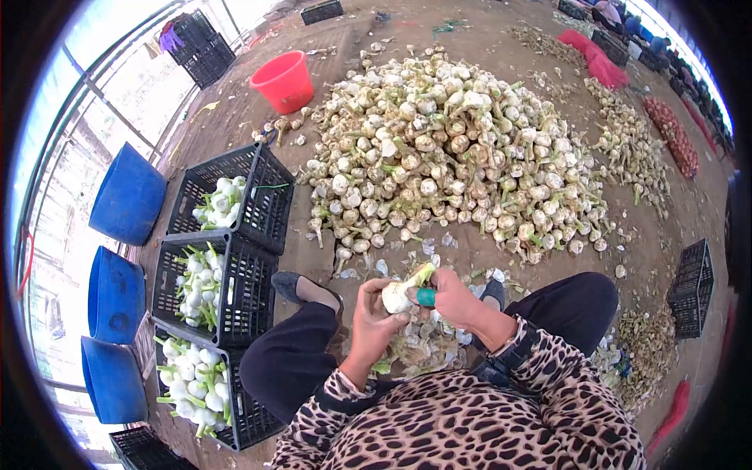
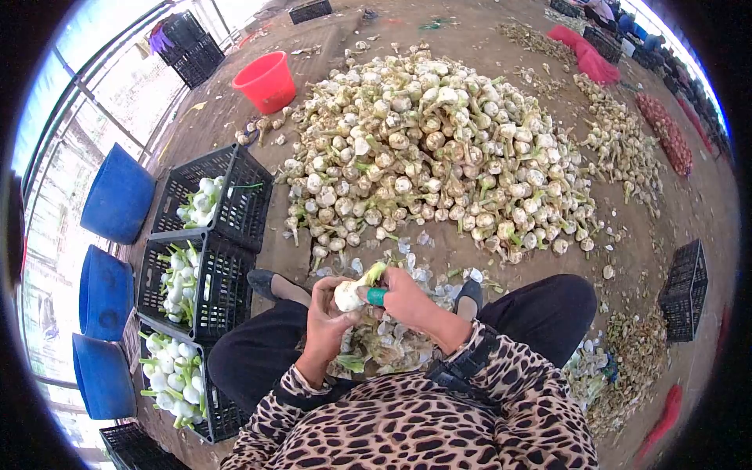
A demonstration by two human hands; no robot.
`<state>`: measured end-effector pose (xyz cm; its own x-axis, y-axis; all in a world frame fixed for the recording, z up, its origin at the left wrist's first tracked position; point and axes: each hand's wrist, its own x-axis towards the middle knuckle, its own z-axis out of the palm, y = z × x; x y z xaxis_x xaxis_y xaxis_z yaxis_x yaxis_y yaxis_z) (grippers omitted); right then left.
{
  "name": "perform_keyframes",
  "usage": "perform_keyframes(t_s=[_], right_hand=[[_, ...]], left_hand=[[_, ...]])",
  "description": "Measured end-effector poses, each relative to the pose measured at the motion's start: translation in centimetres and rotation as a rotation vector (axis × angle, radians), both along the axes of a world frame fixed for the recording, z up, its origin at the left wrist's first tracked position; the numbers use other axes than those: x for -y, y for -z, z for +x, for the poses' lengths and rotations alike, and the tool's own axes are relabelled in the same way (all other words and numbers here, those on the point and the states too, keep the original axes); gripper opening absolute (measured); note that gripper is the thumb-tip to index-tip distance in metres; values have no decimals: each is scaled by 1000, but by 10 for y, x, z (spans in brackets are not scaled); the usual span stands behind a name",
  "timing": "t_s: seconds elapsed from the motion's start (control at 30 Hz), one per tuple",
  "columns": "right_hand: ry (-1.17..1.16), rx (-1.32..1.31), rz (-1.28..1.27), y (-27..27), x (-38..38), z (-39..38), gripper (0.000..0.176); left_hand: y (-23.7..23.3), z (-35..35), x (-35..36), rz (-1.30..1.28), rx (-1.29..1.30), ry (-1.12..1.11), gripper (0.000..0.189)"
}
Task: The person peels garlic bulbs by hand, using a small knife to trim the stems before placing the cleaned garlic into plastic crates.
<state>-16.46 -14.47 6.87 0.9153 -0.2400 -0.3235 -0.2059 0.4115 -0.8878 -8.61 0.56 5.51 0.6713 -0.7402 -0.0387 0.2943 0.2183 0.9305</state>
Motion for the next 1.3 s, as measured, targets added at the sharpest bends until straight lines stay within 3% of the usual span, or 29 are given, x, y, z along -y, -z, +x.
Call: perform_keyframes(t_s=[0.1,0.33,0.47,0.57,0.67,0.77,0.87,1.03,1.13,1.17,1.27,1.3], right_hand=[[-29,19,-123,-5,4,0,20],[37,8,-351,7,1,4,27],[96,104,-707,5,0,3,27],[86,264,-848,18,-3,1,23],[-53,287,-389,5,8,-1,19],[-101,315,-133,1,12,-6,15],[-44,291,434,12,11,-10,17],[308,233,916,25,27,-4,13],[383,-5,277,31,52,-5,25],[18,-160,-370,31,56,-9,40],[-332,-123,-1329,29,34,-29,40],[-266,-145,-1066,4,27,-25,41]], left_hand=[[3,1,-4,-47,-394,59,59],[9,6,4,-150,-795,37,52],[5,0,7,-70,-501,-38,49],[10,3,4,-29,-498,-75,51],[13,8,1,-120,-607,57,54],[10,10,-2,-161,-649,140,54],[18,8,-4,-245,-717,139,56],[18,9,-7,-352,-734,183,60],[9,18,-16,-284,-797,294,61],[6,12,-11,-284,-623,173,57],[8,15,-4,-236,-634,42,50],[9,17,-3,-188,-606,50,45]])
